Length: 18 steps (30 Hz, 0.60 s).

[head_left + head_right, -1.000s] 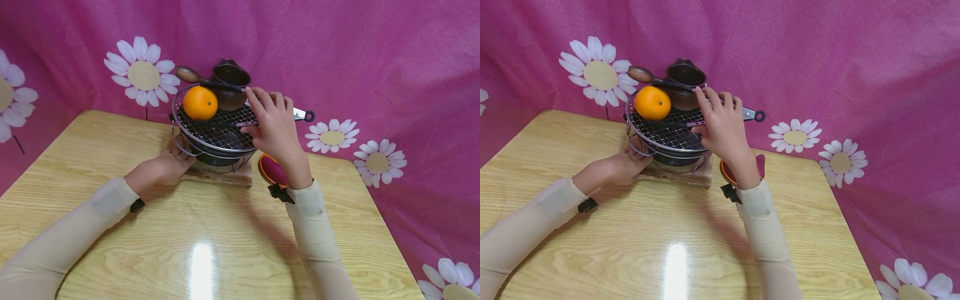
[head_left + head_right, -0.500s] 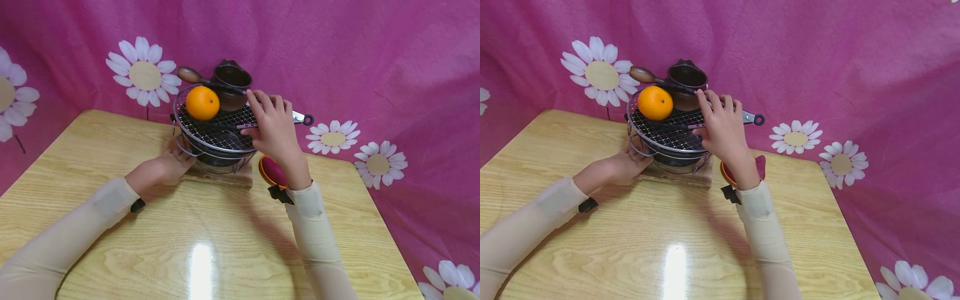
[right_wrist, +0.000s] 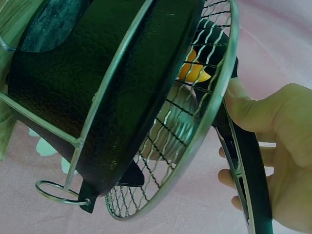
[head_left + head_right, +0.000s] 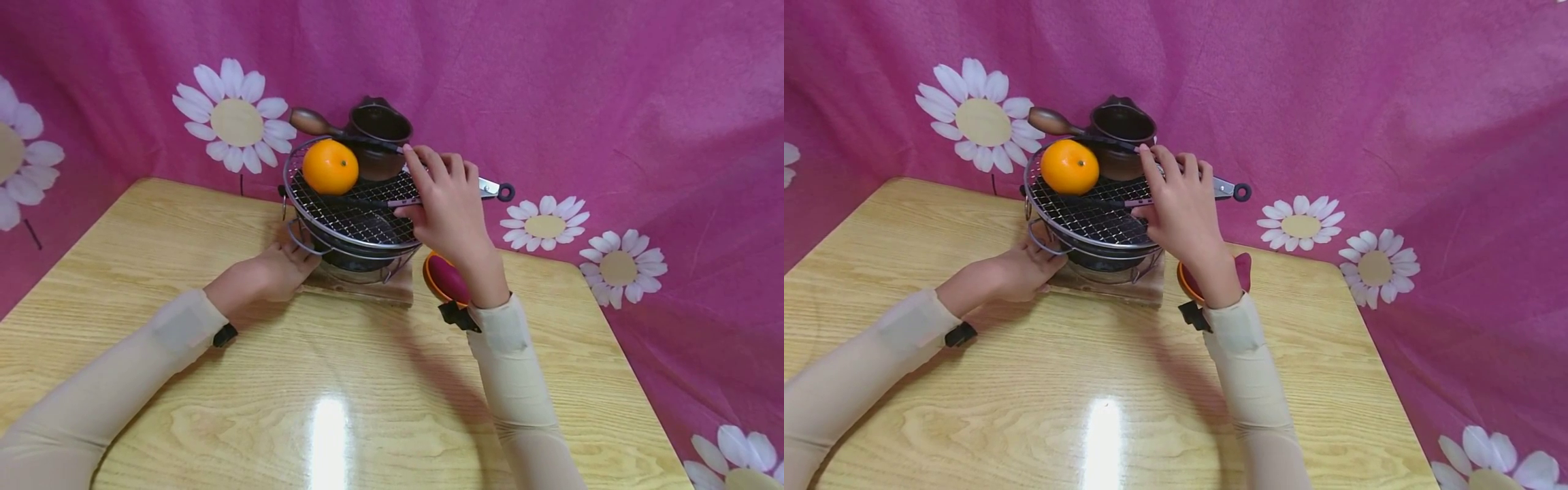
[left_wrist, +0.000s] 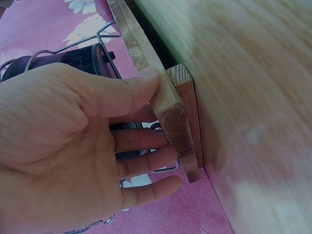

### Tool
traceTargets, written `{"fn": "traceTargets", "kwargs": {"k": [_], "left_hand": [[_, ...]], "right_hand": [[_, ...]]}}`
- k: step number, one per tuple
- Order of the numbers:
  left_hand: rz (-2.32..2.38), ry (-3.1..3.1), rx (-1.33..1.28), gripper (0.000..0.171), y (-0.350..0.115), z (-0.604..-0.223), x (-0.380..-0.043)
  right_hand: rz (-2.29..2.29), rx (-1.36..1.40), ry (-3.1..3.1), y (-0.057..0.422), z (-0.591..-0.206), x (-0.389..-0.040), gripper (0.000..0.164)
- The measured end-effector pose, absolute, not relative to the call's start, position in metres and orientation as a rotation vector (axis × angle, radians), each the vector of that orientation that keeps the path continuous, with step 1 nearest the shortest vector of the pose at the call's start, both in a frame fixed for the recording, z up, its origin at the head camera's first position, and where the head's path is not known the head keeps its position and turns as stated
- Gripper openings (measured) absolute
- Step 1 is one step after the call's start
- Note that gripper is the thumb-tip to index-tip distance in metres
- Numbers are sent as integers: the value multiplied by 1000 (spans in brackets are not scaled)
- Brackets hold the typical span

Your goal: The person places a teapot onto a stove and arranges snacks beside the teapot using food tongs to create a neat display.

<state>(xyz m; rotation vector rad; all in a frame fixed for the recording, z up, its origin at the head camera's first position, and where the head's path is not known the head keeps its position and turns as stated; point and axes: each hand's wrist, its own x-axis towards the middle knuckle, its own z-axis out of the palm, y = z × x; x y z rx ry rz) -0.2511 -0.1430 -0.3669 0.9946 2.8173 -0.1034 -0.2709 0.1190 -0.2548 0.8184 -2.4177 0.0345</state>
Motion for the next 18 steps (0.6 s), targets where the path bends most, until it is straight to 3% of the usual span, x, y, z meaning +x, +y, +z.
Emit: {"fn": "traceTargets", "kwargs": {"k": [8, 18], "left_hand": [[-61, 2782, 937, 54, -141, -366, -253], [-86, 2799, 950, 52, -141, -368, -252]], "right_hand": [[40, 829, -2428, 119, -253, -269, 73], [55, 810, -2444, 118, -256, -269, 76]]}}
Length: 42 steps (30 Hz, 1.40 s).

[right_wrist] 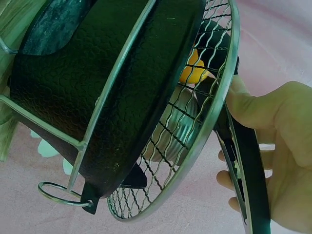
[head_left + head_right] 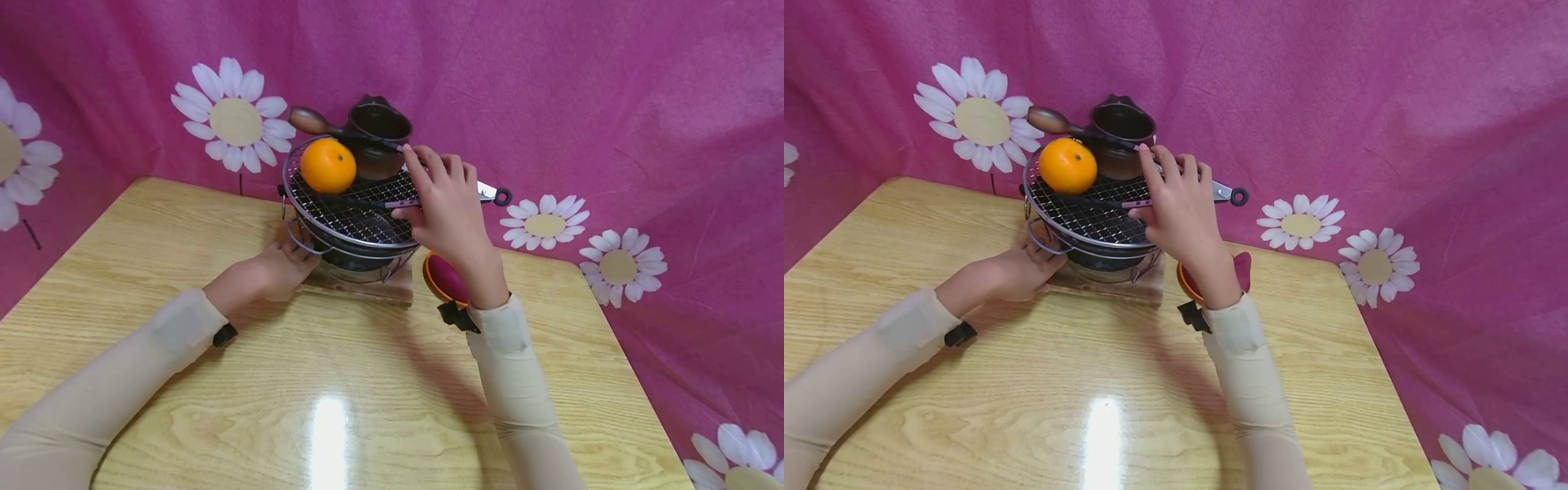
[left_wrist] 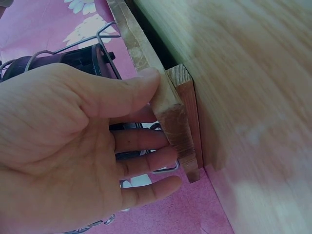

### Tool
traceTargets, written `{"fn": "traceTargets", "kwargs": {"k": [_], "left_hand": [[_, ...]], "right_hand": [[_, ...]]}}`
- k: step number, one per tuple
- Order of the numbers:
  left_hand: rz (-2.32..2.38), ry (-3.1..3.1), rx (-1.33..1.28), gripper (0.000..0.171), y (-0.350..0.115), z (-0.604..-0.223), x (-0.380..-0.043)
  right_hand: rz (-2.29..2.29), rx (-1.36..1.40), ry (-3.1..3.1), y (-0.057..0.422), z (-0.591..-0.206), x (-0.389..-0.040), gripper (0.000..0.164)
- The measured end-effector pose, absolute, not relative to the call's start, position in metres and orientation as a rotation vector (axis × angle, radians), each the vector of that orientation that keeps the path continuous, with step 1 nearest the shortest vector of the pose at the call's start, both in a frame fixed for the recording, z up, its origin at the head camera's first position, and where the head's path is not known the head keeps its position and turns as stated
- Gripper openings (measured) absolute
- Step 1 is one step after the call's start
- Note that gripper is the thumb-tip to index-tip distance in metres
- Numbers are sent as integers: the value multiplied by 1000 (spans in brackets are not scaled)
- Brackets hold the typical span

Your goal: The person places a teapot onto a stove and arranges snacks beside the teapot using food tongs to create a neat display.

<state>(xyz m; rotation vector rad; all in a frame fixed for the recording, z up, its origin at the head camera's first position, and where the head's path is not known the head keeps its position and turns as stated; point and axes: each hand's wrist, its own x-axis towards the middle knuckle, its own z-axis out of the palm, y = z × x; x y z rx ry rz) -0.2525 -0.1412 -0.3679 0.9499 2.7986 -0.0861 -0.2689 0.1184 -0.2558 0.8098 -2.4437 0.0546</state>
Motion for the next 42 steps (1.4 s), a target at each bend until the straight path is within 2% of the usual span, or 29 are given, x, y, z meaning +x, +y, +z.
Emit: {"fn": "traceTargets", "kwargs": {"k": [10, 35, 42], "left_hand": [[-97, 2812, 947, 45, -141, -367, -251], [-138, 2816, 963, 52, -141, -368, -252], [-171, 2823, 976, 46, -141, -370, -252]], "right_hand": [[54, 802, -2445, 119, -257, -269, 80], [113, 831, -2421, 120, -264, -271, 80], [150, 846, -2390, 120, -266, -273, 81]]}}
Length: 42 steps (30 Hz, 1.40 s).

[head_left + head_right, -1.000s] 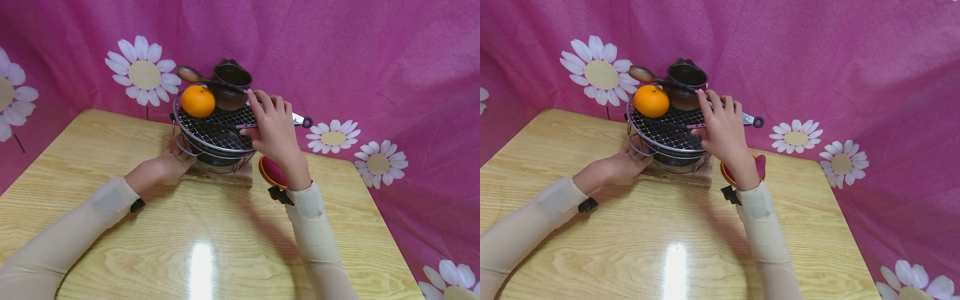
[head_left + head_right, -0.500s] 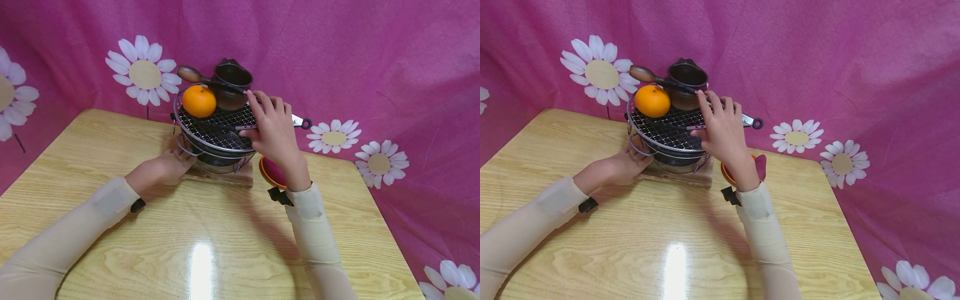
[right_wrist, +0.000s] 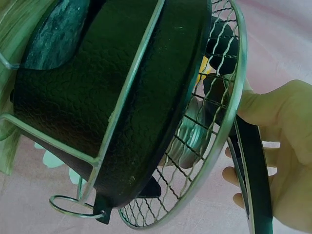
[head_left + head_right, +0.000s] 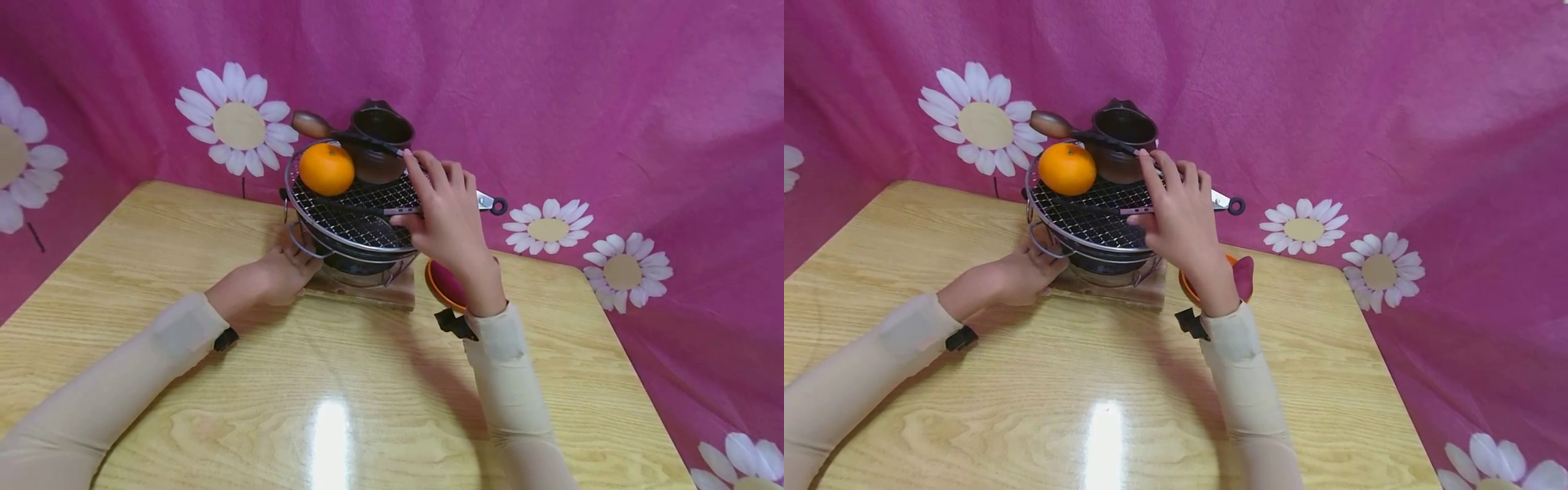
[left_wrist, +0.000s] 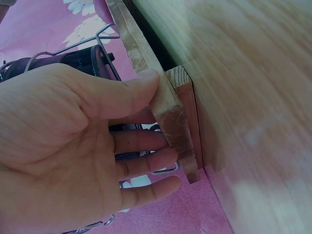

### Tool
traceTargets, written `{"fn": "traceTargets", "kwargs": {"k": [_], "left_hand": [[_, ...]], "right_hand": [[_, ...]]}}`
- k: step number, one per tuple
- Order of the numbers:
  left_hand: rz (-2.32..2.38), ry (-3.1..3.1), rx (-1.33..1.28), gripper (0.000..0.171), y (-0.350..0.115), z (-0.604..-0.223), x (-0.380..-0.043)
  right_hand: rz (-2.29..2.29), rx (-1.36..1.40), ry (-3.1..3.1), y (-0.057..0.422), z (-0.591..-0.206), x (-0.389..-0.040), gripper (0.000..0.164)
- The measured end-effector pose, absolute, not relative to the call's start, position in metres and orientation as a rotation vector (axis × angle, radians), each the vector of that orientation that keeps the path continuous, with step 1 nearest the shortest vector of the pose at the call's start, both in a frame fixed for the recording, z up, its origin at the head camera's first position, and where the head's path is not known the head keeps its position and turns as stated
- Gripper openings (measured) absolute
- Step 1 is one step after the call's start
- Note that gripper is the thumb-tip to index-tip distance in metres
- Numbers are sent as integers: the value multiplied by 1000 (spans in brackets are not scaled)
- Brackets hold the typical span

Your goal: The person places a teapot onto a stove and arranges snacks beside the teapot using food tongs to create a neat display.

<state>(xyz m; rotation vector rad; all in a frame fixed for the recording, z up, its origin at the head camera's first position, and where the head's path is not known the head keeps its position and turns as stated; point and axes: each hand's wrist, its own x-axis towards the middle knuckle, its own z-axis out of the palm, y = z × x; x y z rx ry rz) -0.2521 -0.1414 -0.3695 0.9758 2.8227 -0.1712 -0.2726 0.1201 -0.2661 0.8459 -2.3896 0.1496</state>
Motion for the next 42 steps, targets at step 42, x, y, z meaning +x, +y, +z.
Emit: {"fn": "traceTargets", "kwargs": {"k": [42], "left_hand": [[27, 2800, 935, 47, -143, -375, -253]], "right_hand": [[449, 701, -2172, 187, -259, -280, 80]]}}
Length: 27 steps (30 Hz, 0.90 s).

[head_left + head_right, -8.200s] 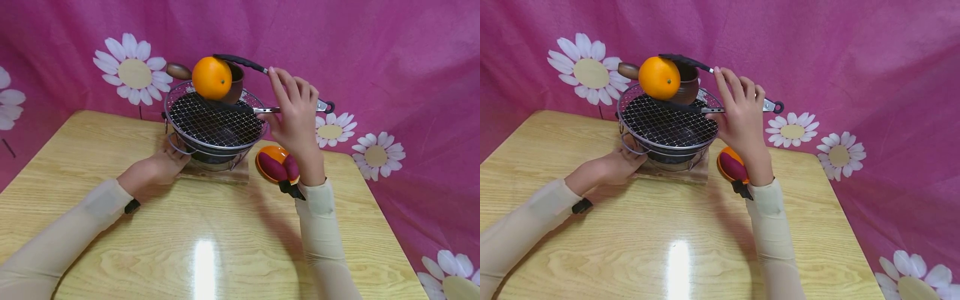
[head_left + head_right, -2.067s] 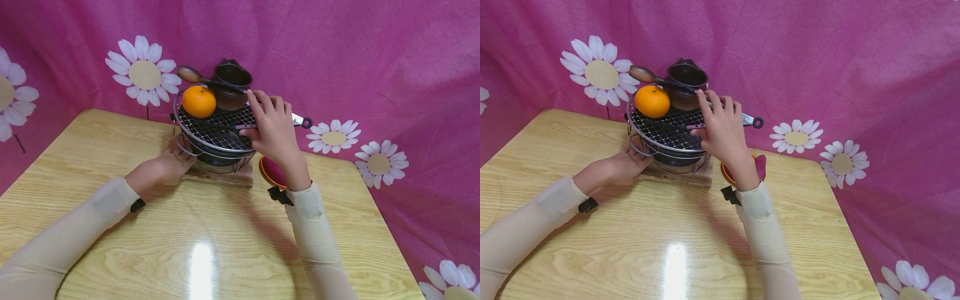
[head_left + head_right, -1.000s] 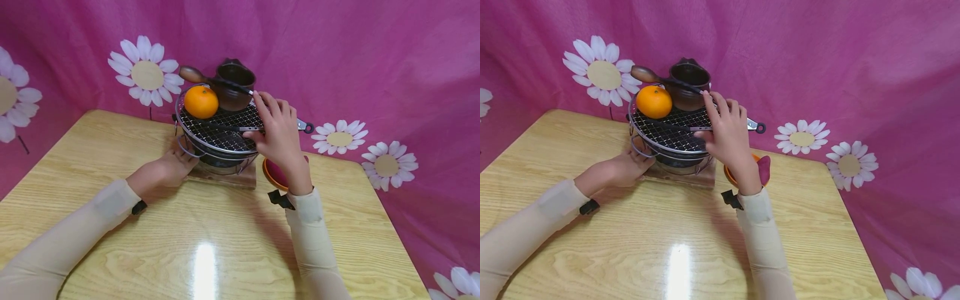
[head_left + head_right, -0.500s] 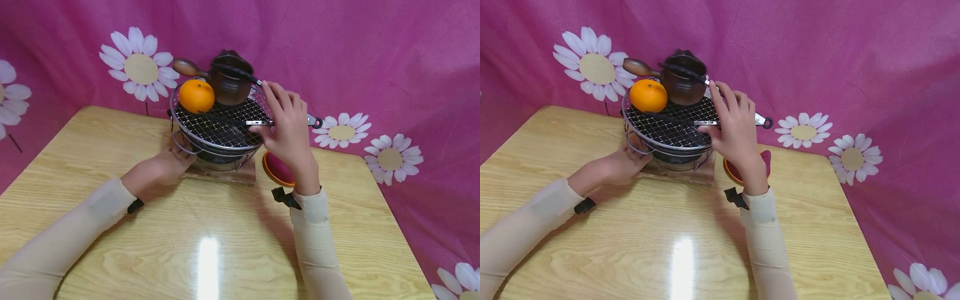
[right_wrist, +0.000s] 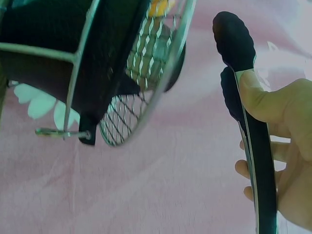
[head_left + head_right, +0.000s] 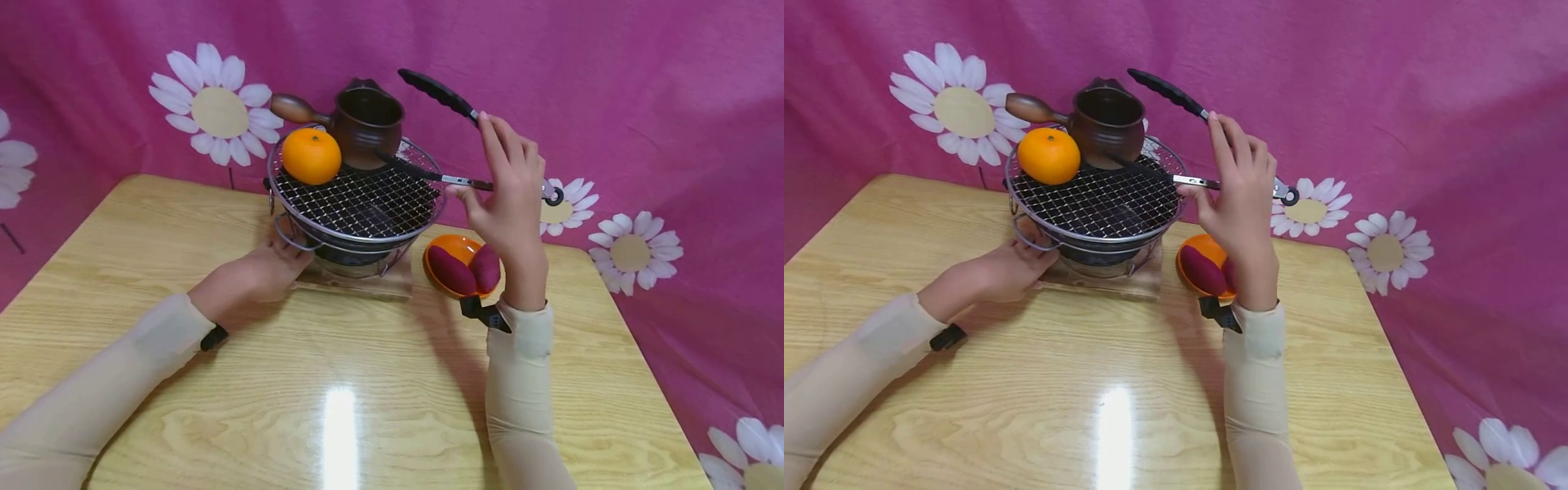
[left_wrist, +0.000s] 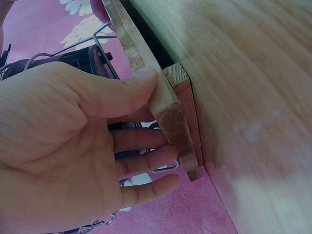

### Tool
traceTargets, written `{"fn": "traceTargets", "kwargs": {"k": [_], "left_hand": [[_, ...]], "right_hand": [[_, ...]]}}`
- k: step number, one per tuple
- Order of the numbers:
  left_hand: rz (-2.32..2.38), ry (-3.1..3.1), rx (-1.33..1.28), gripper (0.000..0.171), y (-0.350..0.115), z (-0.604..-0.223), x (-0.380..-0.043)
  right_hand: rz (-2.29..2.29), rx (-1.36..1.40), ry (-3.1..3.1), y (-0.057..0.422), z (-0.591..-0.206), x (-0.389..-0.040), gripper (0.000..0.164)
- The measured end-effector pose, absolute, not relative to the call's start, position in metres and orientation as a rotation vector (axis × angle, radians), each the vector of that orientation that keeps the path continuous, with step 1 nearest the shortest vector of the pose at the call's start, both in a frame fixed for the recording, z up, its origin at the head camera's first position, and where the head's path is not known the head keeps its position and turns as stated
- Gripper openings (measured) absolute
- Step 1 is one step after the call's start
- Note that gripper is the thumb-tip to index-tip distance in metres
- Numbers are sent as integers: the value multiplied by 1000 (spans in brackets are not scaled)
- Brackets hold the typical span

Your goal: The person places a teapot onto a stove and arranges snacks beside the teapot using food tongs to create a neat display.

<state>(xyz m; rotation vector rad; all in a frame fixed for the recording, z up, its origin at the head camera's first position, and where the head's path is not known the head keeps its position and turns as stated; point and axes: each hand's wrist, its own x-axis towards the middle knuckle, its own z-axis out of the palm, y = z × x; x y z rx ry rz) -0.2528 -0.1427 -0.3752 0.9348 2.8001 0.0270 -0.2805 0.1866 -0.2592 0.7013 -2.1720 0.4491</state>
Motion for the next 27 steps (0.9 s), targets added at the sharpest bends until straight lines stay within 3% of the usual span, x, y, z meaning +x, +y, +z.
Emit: {"fn": "traceTargets", "kwargs": {"k": [27], "left_hand": [[28, 2808, 932, 50, -141, -376, -254]], "right_hand": [[523, 372, -2260, 231, -251, -283, 77]]}}
